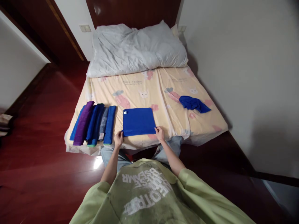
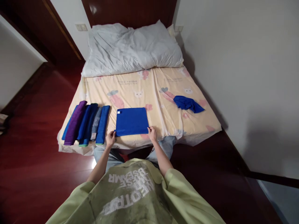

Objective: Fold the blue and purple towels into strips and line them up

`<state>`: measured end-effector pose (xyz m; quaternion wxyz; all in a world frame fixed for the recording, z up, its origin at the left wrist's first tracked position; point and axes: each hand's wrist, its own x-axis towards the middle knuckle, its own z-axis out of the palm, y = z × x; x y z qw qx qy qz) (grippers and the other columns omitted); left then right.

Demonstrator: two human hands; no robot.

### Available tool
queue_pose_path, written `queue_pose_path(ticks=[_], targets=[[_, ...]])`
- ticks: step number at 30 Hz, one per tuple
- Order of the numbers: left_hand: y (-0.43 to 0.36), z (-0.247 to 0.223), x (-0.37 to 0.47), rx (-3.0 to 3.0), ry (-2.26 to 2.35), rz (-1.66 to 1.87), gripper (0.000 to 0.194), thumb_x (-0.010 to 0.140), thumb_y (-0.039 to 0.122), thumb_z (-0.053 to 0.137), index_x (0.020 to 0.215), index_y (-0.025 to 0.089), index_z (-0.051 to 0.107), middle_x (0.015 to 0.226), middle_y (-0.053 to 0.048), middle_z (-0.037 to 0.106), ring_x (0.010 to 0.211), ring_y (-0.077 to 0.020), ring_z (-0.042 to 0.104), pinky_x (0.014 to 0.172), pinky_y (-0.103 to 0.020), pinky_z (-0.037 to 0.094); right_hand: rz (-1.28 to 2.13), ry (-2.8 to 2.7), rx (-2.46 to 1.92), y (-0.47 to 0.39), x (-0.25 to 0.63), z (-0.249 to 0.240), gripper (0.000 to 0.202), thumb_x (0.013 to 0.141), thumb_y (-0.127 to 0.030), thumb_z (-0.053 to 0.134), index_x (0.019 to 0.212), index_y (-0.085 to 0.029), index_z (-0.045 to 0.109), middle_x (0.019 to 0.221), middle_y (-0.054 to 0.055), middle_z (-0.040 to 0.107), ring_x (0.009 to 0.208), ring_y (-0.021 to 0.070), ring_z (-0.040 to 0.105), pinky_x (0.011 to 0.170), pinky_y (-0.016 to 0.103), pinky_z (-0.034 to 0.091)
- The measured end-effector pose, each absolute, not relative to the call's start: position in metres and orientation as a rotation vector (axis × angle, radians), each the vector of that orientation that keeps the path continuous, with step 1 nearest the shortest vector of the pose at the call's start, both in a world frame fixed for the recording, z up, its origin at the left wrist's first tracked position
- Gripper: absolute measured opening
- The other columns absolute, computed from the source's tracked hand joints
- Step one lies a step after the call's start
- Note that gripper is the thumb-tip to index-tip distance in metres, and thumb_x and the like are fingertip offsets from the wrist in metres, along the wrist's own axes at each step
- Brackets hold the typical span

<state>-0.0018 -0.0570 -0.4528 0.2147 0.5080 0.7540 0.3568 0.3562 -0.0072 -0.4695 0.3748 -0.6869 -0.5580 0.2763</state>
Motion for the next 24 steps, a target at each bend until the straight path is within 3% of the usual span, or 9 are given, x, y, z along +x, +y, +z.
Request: queue_pose_path(ticks=[24], targets=[[-0.0526,-0.4472,0.0047,1.286,2.142,0.938,0.036,0.091,0.042,0.054,0.099,0.015,0.075,0.094,-0.013,0.079,0.090,-0.0280,0.075,0.082,-0.035,0.058,0.674,-1.425,-1.882,-0.0088,0.3496,-0.4624,0.040,0.097,-0.049,0.048,0.096,-0.017,0.073,0.092,0.015,0.079,0.082,0.0267,0.072,0.074,0.032,0.049]])
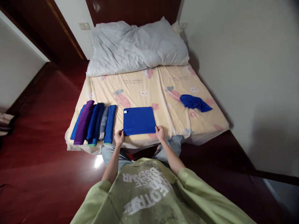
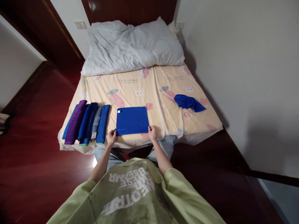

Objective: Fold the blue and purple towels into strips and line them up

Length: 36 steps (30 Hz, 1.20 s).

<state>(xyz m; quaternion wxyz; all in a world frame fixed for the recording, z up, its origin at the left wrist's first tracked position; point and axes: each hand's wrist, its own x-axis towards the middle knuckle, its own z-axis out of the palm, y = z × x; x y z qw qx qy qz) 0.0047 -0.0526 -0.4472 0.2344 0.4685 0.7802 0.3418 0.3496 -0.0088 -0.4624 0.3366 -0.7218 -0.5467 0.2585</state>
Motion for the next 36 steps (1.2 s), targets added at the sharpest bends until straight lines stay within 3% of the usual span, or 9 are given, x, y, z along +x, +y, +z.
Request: queue_pose_path(ticks=[14,18,23,29,36], targets=[[-0.051,-0.451,0.006,1.234,2.171,0.930,0.033,0.090,0.044,0.055,0.098,0.017,0.073,0.092,-0.012,0.078,0.090,-0.0274,0.074,0.082,-0.035,0.056,0.675,-1.448,-1.948,-0.007,0.347,-0.462,0.031,0.097,-0.043,0.053,0.096,-0.019,0.072,0.092,0.012,0.079,0.081,0.0257,0.072,0.077,0.032,0.051],[-0.054,-0.448,0.011,1.285,2.211,0.915,0.027,0.092,0.042,0.057,0.099,0.020,0.070,0.089,-0.009,0.076,0.085,-0.0258,0.072,0.080,-0.034,0.055,0.588,-1.462,-1.967,-0.009,0.344,-0.461,0.026,0.098,-0.038,0.054,0.108,-0.019,0.069,0.101,0.013,0.076,0.089,0.0248,0.070,0.081,0.033,0.054],[-0.062,-0.444,0.014,1.728,2.268,0.847,0.017,0.094,0.028,0.056,0.101,0.021,0.069,0.108,-0.015,0.071,0.106,-0.0301,0.066,0.094,-0.040,0.052,0.425,-1.774,-1.729,-0.015,0.353,-0.455,0.032,0.101,-0.028,0.044,0.107,-0.018,0.073,0.116,0.015,0.069,0.105,0.0252,0.066,0.099,0.038,0.054],[-0.059,-0.445,0.001,2.148,1.862,0.664,0.034,0.094,0.011,0.045,0.109,0.022,0.073,0.122,-0.011,0.071,0.120,-0.0265,0.061,0.107,-0.042,0.048,0.405,-2.163,-1.366,-0.022,0.367,-0.450,0.042,0.097,-0.011,0.043,0.119,-0.021,0.077,0.132,0.011,0.071,0.127,0.0252,0.063,0.115,0.045,0.047],[-0.069,-0.450,-0.007,2.201,1.682,0.639,0.043,0.096,0.018,0.045,0.131,0.019,0.069,0.143,-0.011,0.066,0.138,-0.0259,0.056,0.119,-0.046,0.044,0.436,-2.266,-1.312,-0.033,0.372,-0.450,0.046,0.096,-0.015,0.050,0.138,-0.022,0.068,0.147,0.009,0.064,0.137,0.0252,0.059,0.119,0.049,0.045]])
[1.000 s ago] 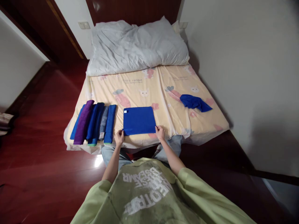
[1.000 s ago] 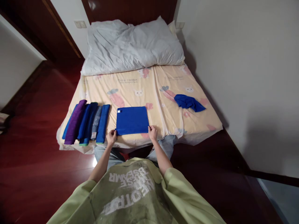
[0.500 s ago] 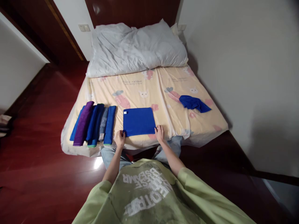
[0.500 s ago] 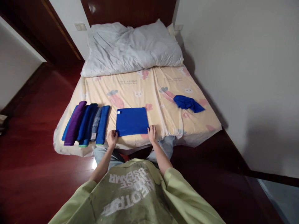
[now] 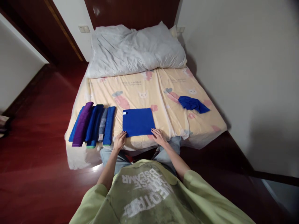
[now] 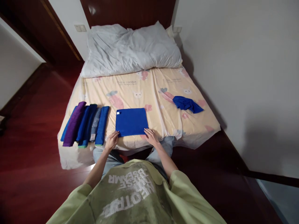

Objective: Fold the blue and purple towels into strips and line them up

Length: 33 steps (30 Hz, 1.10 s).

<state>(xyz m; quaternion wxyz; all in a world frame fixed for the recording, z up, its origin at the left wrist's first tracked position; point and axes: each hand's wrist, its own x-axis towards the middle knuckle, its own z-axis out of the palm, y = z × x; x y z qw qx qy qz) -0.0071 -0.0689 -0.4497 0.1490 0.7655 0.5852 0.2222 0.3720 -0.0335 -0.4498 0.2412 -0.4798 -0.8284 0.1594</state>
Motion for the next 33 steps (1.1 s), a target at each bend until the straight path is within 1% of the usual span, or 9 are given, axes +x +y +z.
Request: queue_pose_path(ticks=[3,5,10,16,18,22,27,30,33], targets=[[-0.073,-0.450,-0.007,2.210,1.656,0.662,0.046,0.094,0.022,0.051,0.138,0.018,0.066,0.148,-0.011,0.062,0.143,-0.0270,0.052,0.121,-0.047,0.043,0.431,-2.263,-1.315,-0.033,0.373,-0.452,0.049,0.094,-0.016,0.054,0.141,-0.021,0.067,0.148,0.009,0.062,0.139,0.0261,0.058,0.119,0.049,0.045],[-0.073,-0.450,-0.005,2.205,1.683,0.660,0.051,0.091,0.019,0.052,0.140,0.018,0.064,0.149,-0.011,0.061,0.143,-0.0274,0.052,0.121,-0.046,0.042,0.422,-2.246,-1.343,-0.031,0.372,-0.454,0.052,0.092,-0.013,0.053,0.141,-0.022,0.066,0.148,0.009,0.062,0.139,0.0258,0.058,0.119,0.050,0.045],[-0.062,-0.449,0.003,2.154,1.817,0.611,0.060,0.083,0.006,0.050,0.138,0.020,0.067,0.147,-0.010,0.063,0.139,-0.0273,0.056,0.120,-0.046,0.044,0.413,-2.216,-1.431,-0.022,0.365,-0.460,0.061,0.086,-0.004,0.049,0.142,-0.021,0.066,0.148,0.009,0.063,0.139,0.0248,0.058,0.119,0.048,0.046],[-0.051,-0.442,0.004,2.161,1.807,0.547,0.057,0.082,0.003,0.051,0.134,0.018,0.070,0.143,-0.012,0.065,0.136,-0.0278,0.059,0.117,-0.045,0.046,0.413,-2.172,-1.480,-0.010,0.359,-0.462,0.062,0.079,0.002,0.048,0.132,-0.019,0.073,0.137,0.010,0.070,0.132,0.0250,0.063,0.115,0.047,0.050],[-0.050,-0.440,0.002,2.159,1.795,0.528,0.056,0.082,0.003,0.052,0.133,0.018,0.070,0.143,-0.013,0.065,0.136,-0.0280,0.060,0.116,-0.046,0.047,0.424,-2.133,-1.467,-0.009,0.358,-0.461,0.061,0.080,0.001,0.049,0.132,-0.019,0.073,0.135,0.010,0.072,0.130,0.0244,0.064,0.115,0.046,0.050],[-0.052,-0.438,0.000,2.166,1.765,0.506,0.058,0.083,0.003,0.051,0.136,0.018,0.069,0.146,-0.012,0.063,0.138,-0.0269,0.058,0.116,-0.045,0.047,0.463,-2.097,-1.424,-0.008,0.360,-0.459,0.054,0.084,-0.003,0.052,0.131,-0.019,0.074,0.133,0.010,0.073,0.128,0.0241,0.065,0.115,0.045,0.051],[-0.053,-0.434,-0.003,2.213,1.741,0.516,0.059,0.085,0.002,0.048,0.137,0.019,0.068,0.146,-0.011,0.063,0.140,-0.0259,0.057,0.117,-0.044,0.046,0.458,-2.157,-1.437,-0.005,0.366,-0.451,0.058,0.080,0.000,0.052,0.128,-0.022,0.076,0.128,0.010,0.075,0.124,0.0251,0.068,0.111,0.046,0.053],[-0.057,-0.431,-0.007,2.263,1.730,0.512,0.060,0.086,0.001,0.044,0.138,0.018,0.068,0.148,-0.011,0.062,0.142,-0.0265,0.055,0.118,-0.045,0.045,0.445,-2.234,-1.407,-0.007,0.371,-0.446,0.059,0.079,0.002,0.051,0.127,-0.021,0.076,0.128,0.010,0.075,0.122,0.0267,0.069,0.109,0.047,0.053],[-0.069,-0.429,-0.012,2.314,1.689,0.471,0.065,0.083,-0.001,0.042,0.141,0.017,0.066,0.150,-0.012,0.059,0.144,-0.0265,0.053,0.120,-0.047,0.042,0.438,-2.291,-1.338,-0.019,0.380,-0.441,0.056,0.084,-0.001,0.050,0.130,-0.020,0.075,0.132,0.010,0.073,0.124,0.0275,0.068,0.110,0.049,0.053]])
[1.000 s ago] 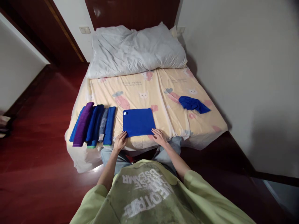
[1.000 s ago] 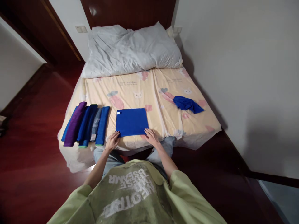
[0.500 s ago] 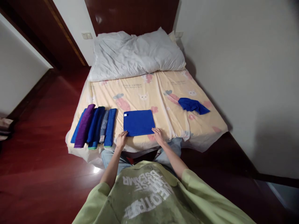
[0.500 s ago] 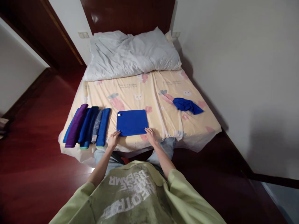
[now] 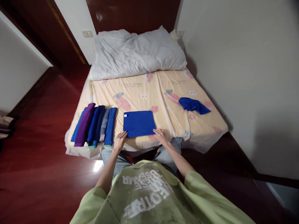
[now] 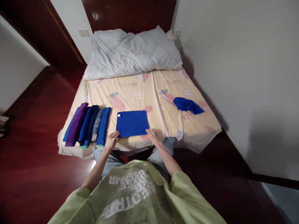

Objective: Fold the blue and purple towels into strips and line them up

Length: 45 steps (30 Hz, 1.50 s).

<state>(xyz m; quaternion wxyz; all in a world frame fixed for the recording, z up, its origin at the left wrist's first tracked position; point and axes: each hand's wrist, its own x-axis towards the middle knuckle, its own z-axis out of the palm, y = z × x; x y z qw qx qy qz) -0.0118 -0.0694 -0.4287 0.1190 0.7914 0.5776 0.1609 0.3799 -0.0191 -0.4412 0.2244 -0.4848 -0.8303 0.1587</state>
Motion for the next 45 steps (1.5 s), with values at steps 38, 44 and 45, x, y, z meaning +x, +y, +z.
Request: queue_pose_path(ticks=[38,44,45], targets=[[-0.072,-0.447,-0.009,1.428,1.824,1.056,0.046,0.092,0.056,0.054,0.105,0.016,0.072,0.098,-0.011,0.078,0.086,-0.0245,0.075,0.079,-0.033,0.060,0.746,-1.717,-1.779,-0.016,0.370,-0.458,0.028,0.098,-0.043,0.052,0.097,-0.020,0.069,0.091,0.011,0.072,0.088,0.0273,0.068,0.084,0.037,0.054],[-0.065,-0.450,-0.007,1.454,1.986,0.927,0.042,0.093,0.050,0.053,0.104,0.015,0.073,0.086,-0.011,0.077,0.081,-0.0274,0.074,0.077,-0.036,0.057,0.712,-1.783,-1.929,-0.013,0.367,-0.453,0.029,0.100,-0.043,0.050,0.094,-0.022,0.069,0.091,0.010,0.074,0.087,0.0271,0.069,0.080,0.032,0.050],[-0.065,-0.450,-0.007,1.456,1.999,0.902,0.041,0.093,0.049,0.053,0.104,0.015,0.074,0.084,-0.011,0.077,0.081,-0.0278,0.074,0.077,-0.036,0.057,0.711,-1.788,-1.954,-0.013,0.366,-0.453,0.029,0.100,-0.042,0.050,0.096,-0.021,0.069,0.092,0.011,0.075,0.088,0.0270,0.069,0.081,0.032,0.049]])
